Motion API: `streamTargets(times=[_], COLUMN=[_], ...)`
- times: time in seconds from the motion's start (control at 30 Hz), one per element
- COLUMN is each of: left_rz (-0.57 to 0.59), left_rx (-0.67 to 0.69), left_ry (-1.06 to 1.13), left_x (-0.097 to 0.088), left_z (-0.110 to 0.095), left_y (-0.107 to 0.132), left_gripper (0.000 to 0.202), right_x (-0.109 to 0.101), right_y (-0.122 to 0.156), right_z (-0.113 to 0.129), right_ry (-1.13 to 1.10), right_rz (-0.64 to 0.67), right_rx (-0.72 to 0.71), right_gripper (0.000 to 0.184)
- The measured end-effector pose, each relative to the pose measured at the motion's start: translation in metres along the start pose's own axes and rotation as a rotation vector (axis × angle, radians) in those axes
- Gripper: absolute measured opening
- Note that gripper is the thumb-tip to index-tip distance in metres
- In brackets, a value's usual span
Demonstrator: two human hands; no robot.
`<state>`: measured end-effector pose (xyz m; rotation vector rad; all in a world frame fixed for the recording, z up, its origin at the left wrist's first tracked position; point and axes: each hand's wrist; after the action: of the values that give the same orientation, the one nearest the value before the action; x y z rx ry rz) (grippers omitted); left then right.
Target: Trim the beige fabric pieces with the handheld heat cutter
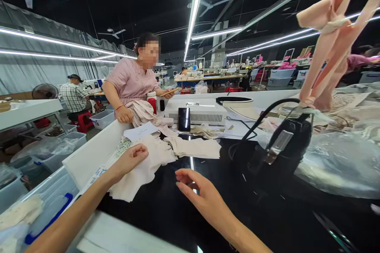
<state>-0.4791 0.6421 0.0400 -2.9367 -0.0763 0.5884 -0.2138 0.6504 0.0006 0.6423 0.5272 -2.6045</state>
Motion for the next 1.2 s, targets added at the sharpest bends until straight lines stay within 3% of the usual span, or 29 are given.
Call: streamTargets(times=[0.13, 0.2, 0.3, 0.37, 0.63, 1.0, 1.2], left_rz=[0.178, 0.273, 0.333, 0.328, 0.295, 0.228, 0.213], left_rx=[-0.043, -0.073, -0.108, -0.125, -0.186, -0.185, -0.181], left_ry=[0.162, 0.270, 0.352, 0.348, 0.348, 0.324, 0.345], left_x=[0.024, 0.037, 0.053, 0.060, 0.070, 0.071, 0.072], left_z=[-0.020, -0.026, -0.031, -0.030, -0.021, -0.023, -0.009], left_y=[0.015, 0.018, 0.019, 0.018, 0.017, 0.020, 0.019], left_gripper=[0.043, 0.042, 0.043, 0.044, 0.045, 0.050, 0.043], right_x=[0.005, 0.007, 0.009, 0.009, 0.008, 0.018, 0.018], right_y=[-0.003, 0.000, 0.007, 0.013, 0.019, 0.021, 0.021], right_z=[0.009, 0.014, 0.018, 0.018, 0.014, 0.003, 0.003], right_ry=[-0.171, -0.318, -0.539, -0.571, -0.453, -0.362, -0.344], right_rz=[-0.074, 0.022, 0.234, 0.290, 0.270, 0.346, 0.427], right_rx=[0.081, 0.081, 0.128, 0.183, 0.222, 0.303, 0.275], right_gripper=[0.056, 0.059, 0.048, 0.043, 0.036, 0.042, 0.027])
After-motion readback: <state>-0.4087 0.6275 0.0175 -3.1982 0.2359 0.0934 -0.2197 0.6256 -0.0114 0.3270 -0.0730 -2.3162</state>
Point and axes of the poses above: each hand's wrist, its own y-axis away from the middle knuckle, its own x-axis out of the palm, z = x × y, and after that the axes turned 8 degrees about y, right-handed
